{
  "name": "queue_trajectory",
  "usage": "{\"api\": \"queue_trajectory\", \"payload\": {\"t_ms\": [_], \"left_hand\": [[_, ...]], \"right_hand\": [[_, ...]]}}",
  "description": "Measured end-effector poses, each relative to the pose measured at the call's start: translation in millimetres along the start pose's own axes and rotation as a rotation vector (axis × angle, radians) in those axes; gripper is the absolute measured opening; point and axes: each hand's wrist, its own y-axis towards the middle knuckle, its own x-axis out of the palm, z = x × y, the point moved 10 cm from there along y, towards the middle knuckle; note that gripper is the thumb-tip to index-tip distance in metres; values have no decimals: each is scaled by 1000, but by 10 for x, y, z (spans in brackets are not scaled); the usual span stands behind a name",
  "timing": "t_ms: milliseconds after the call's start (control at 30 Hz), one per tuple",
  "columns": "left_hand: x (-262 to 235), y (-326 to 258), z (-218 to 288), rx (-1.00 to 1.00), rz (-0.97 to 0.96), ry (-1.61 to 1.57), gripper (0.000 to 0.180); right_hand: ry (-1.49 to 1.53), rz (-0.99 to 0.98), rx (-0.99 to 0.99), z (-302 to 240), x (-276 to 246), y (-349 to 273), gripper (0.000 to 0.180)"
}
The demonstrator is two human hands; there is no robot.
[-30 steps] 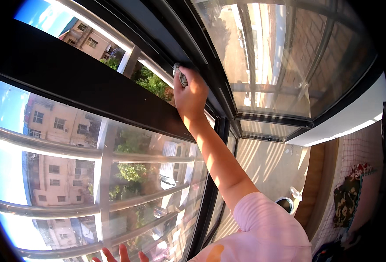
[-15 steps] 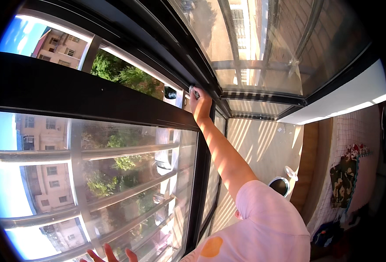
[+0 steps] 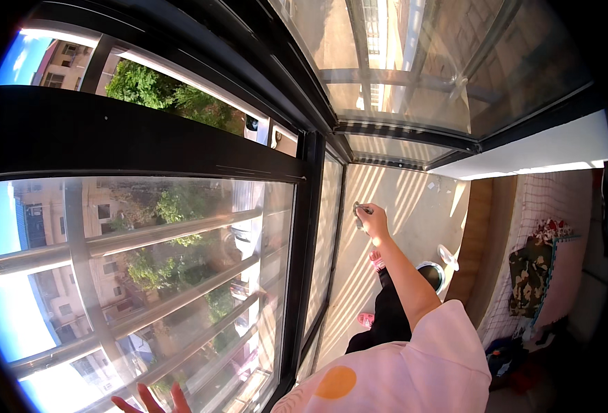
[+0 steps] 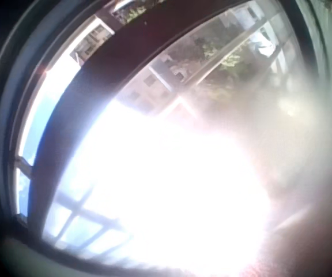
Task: The person sits on the floor and wets a cloth in a bucket of water. They then stand up and wipe the window frame and glass with the cloth, moving along the balcony to clean different sections of the window.
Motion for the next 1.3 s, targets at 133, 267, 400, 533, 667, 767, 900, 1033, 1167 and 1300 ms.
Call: {"api": "queue_trajectory", "payload": {"t_ms": [133, 267, 400, 533, 667, 767, 900, 1033, 1167, 1300], "left_hand": [[6, 140, 48, -9, 4, -7, 49], [-67, 406, 227, 62, 86, 36, 52], [-153, 648, 416, 157, 192, 109, 60], [-113, 778, 465, 141, 191, 143, 63], [-117, 912, 504, 137, 204, 132, 64], [-136, 966, 527, 151, 217, 144, 65], [-97, 951, 527, 157, 214, 164, 65], [-26, 893, 475, 148, 203, 204, 65], [83, 789, 286, 186, 191, 313, 64], [236, 507, -76, 106, 81, 370, 61]], "right_hand": [[100, -82, 179, 584, -113, -264, 21], [110, -185, 254, 751, -58, -424, 24], [59, -209, 271, 786, -37, -478, 26], [93, -218, 288, 681, -27, -485, 27], [32, -191, 141, 428, 13, -329, 25], [-81, -183, 12, 73, 180, -44, 24], [-282, 36, -734, -1176, 495, 23, 17], [-703, 150, -1258, -1873, 1207, 97, 10], [-1185, 284, -1209, -1790, 1576, 553, 8], [-1190, 304, -1230, -1769, 1641, 655, 7]]}}
